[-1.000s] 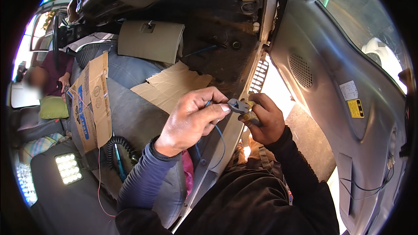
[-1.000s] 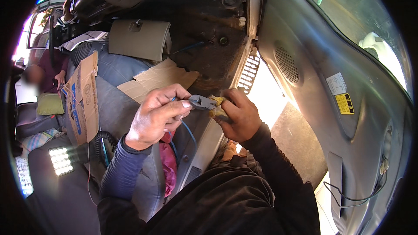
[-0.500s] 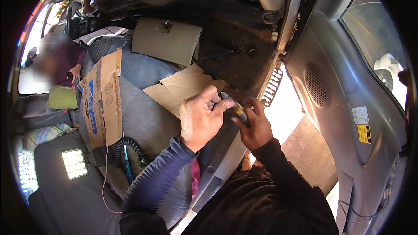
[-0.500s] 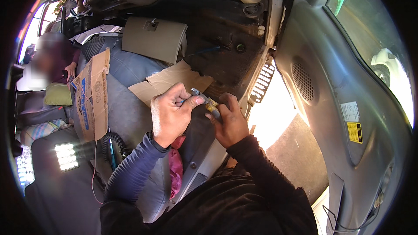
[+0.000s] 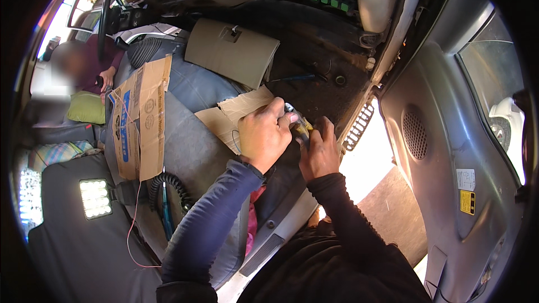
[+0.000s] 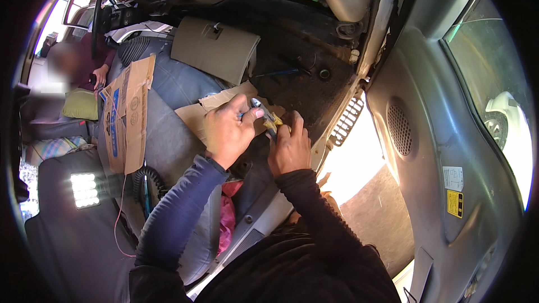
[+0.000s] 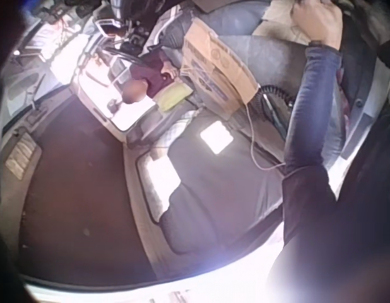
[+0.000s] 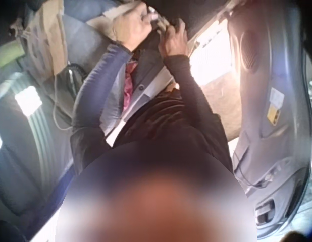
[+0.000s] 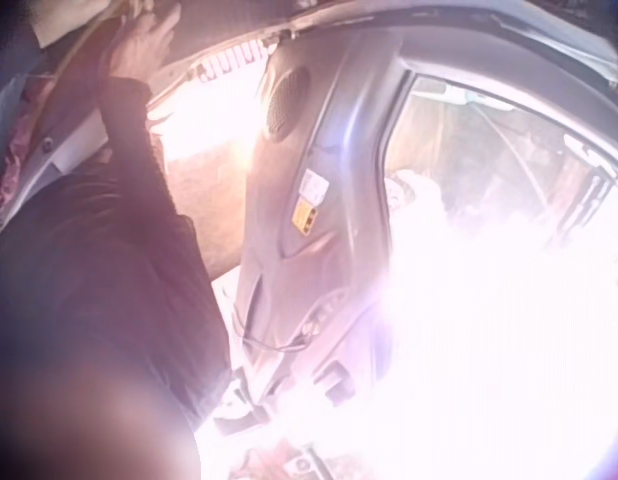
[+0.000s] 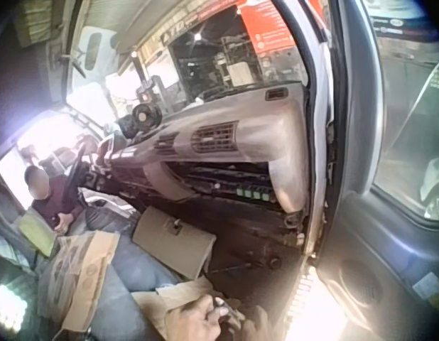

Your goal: The person works on the interior wiring of a car door panel. They strip wire ends, connect wires to a white connector, and use a soldering iron to secure the connections. The person then installs a door handle assembly into the door panel.

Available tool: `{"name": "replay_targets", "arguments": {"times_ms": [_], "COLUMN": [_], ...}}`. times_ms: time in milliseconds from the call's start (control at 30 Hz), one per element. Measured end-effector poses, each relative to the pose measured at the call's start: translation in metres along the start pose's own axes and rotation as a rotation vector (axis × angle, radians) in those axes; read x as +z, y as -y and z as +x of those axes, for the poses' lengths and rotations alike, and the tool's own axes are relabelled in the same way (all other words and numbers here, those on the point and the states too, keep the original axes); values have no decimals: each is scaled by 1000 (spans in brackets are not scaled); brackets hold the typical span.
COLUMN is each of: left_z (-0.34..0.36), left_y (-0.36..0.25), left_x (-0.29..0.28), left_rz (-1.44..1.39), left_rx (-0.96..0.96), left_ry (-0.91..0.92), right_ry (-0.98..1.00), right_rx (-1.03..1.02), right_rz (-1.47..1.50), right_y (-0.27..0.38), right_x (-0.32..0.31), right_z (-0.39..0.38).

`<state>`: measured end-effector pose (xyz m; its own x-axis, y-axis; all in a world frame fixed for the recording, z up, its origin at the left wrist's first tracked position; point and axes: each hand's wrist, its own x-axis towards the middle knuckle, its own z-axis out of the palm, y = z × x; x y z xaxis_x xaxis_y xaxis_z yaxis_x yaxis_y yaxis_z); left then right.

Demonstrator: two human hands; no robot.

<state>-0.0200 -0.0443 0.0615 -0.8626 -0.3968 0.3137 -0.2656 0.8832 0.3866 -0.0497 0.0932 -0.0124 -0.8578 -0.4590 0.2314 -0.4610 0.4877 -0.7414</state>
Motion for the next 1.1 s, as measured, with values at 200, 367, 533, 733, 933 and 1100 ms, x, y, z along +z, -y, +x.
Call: {"name": "replay_targets", "arguments": {"times_ms": [200, 367, 533, 733, 933, 1100], "left_z": [10, 13, 6, -4, -35, -62], "left_y": [-4, -19, -30, -49, -75, -96], "left_x": [11, -27, -83, -113, -127, -129], "left_rz": [73, -523, -804, -807, -883, -529], "left_rx": [29, -151, -516, -506, -208, 741], "left_ry": [-6, 71, 365, 618, 720, 178], "right_ry": [119, 310, 6, -231, -310, 254], "right_rx": [111, 337, -72, -645, -809, 450], "right_rz": [-230, -196, 69, 172, 45, 1629], "right_y": [-24, -90, -70, 24, 55, 77], "right_x": [30, 80, 39, -97, -148, -157], "right_z": [12, 48, 59, -1, -34, -94]}}
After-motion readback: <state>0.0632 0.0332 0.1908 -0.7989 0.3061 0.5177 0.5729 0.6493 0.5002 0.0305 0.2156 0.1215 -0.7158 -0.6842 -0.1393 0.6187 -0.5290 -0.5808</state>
